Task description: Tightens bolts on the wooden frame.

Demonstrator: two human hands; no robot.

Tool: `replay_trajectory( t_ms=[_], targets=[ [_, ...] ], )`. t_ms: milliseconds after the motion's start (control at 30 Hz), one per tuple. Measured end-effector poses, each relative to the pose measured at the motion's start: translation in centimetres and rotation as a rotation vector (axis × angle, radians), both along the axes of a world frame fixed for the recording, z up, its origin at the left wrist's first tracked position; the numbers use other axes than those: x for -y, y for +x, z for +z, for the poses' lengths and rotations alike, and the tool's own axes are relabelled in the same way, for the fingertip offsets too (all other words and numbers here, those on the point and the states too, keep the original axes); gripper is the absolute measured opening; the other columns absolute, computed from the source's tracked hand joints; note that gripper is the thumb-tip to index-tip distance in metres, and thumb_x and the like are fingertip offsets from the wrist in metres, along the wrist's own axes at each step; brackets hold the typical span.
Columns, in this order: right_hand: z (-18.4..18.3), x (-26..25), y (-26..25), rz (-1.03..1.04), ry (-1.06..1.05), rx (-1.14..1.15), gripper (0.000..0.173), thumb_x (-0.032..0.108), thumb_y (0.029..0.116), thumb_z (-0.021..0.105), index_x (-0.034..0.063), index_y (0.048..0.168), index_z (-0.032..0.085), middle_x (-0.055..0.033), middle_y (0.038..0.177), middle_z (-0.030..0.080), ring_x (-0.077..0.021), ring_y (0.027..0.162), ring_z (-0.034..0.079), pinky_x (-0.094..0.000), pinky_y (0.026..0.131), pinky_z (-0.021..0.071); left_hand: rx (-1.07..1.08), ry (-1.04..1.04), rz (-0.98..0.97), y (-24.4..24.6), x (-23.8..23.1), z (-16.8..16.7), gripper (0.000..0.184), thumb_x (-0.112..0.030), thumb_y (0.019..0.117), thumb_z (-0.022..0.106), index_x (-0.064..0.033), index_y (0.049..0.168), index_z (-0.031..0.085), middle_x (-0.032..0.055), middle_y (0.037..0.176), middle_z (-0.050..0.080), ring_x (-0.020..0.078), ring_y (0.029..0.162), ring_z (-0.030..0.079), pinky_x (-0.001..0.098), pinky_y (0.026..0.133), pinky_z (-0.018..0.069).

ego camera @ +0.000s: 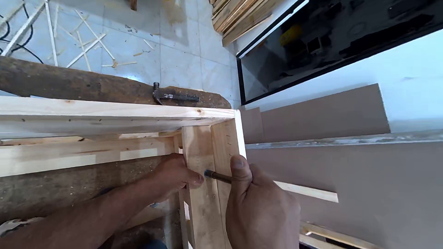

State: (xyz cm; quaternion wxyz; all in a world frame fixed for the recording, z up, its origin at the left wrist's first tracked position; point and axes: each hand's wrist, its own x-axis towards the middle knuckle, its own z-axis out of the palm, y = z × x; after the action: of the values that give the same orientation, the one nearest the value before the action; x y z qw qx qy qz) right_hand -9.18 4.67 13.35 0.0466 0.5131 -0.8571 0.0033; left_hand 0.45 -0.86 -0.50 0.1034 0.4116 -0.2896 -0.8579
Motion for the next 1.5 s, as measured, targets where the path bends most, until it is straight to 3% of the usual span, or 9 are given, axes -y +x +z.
replay_trajectory(
  t_ms=[100,200,367,867,1000,1100,1167,1333,1500],
  targets=[
    [0.4,-1.3,-2.2,0.144,-0.086,0.056,0.061,0.058,0.1052,0.041,0.0175,0.061,0.051,0.0041,0.049,0.043,-0.0123,0.042,0.048,-0.0335,0.038,0.0360,-0.030,-0.008,0.008,0.2,-0.3,0.0,0.023,0.003,0.0823,0.076,0.0028,0.103,0.068,0.0149,0.092,0.074,0.0215,0.082,0.072,0.0343,0.073,0.0611],
    [2.7,-2.5,-6.4,0.585,-0.181,0.183,0.055,0.056,0.1049,0.043,0.0147,0.079,0.069,0.0037,0.062,0.055,-0.0064,0.056,0.054,-0.0274,0.048,0.0425,-0.050,-0.007,0.034,0.2,-0.1,-0.1,0.023,0.005,0.0824,0.077,0.0036,0.103,0.069,0.0159,0.095,0.074,0.0232,0.085,0.073,0.0360,0.077,0.0621],
    [2.1,-1.2,-10.2,1.035,0.029,0.116,0.057,0.058,0.1029,0.033,0.0149,0.093,0.070,0.0012,0.068,0.052,-0.0147,0.067,0.052,-0.0319,0.058,0.0406,-0.057,0.017,0.044,0.0,-0.2,-0.4,0.023,0.006,0.0824,0.076,0.0028,0.104,0.069,0.0163,0.096,0.074,0.0232,0.085,0.073,0.0352,0.075,0.0615],
    [1.9,4.0,-12.1,1.585,0.406,0.040,0.043,0.048,0.1005,0.042,0.0106,0.098,0.062,-0.0019,0.076,0.052,-0.0215,0.073,0.054,-0.0368,0.067,0.0437,-0.021,0.036,-0.014,0.2,0.2,-0.1,0.028,0.002,0.0845,0.077,0.0004,0.111,0.066,0.0141,0.103,0.074,0.0228,0.092,0.074,0.0361,0.080,0.0626],
    [2.0,5.1,-11.4,1.669,0.406,-0.048,0.058,0.066,0.1018,0.040,0.0132,0.088,0.061,0.0001,0.069,0.049,-0.0199,0.064,0.052,-0.0340,0.055,0.0412,-0.029,0.026,0.004,0.1,0.1,-0.3,0.027,0.003,0.0834,0.077,0.0011,0.108,0.067,0.0136,0.100,0.074,0.0215,0.090,0.073,0.0345,0.079,0.0620],
    [0.5,2.8,-10.9,1.501,0.180,-0.055,0.068,0.068,0.1035,0.029,0.0099,0.084,0.059,-0.0019,0.061,0.044,-0.0211,0.052,0.047,-0.0346,0.045,0.0359,-0.027,0.015,0.002,-0.1,0.0,-0.4,0.031,0.003,0.0817,0.078,0.0011,0.110,0.066,0.0146,0.102,0.074,0.0227,0.091,0.074,0.0356,0.081,0.0623],
    [-0.7,0.7,-8.9,1.114,0.032,-0.007,0.070,0.063,0.1066,0.025,0.0101,0.078,0.061,-0.0040,0.057,0.048,-0.0213,0.050,0.052,-0.0347,0.043,0.0402,-0.004,0.005,-0.017,0.0,0.1,-0.3,0.030,0.001,0.0830,0.079,0.0004,0.111,0.066,0.0139,0.102,0.074,0.0224,0.092,0.074,0.0359,0.082,0.0624],
    [-0.6,-0.3,0.3,0.040,-0.008,-0.017,0.056,0.052,0.1045,0.047,0.0156,0.064,0.058,0.0016,0.052,0.051,-0.0152,0.046,0.057,-0.0356,0.039,0.0422,0.034,0.003,0.029,-0.1,-0.1,0.2,0.023,0.005,0.0807,0.078,0.0022,0.101,0.069,0.0135,0.090,0.074,0.0208,0.079,0.072,0.0343,0.071,0.0609],
    [1.3,-2.4,-4.6,0.294,-0.128,0.123,0.056,0.057,0.1044,0.045,0.0179,0.067,0.061,0.0054,0.054,0.049,-0.0090,0.046,0.051,-0.0321,0.041,0.0398,-0.063,-0.020,0.056,0.1,-0.4,-0.3,0.024,0.006,0.0807,0.076,0.0034,0.103,0.069,0.0168,0.094,0.074,0.0242,0.083,0.073,0.0367,0.074,0.0625]
  ],
)
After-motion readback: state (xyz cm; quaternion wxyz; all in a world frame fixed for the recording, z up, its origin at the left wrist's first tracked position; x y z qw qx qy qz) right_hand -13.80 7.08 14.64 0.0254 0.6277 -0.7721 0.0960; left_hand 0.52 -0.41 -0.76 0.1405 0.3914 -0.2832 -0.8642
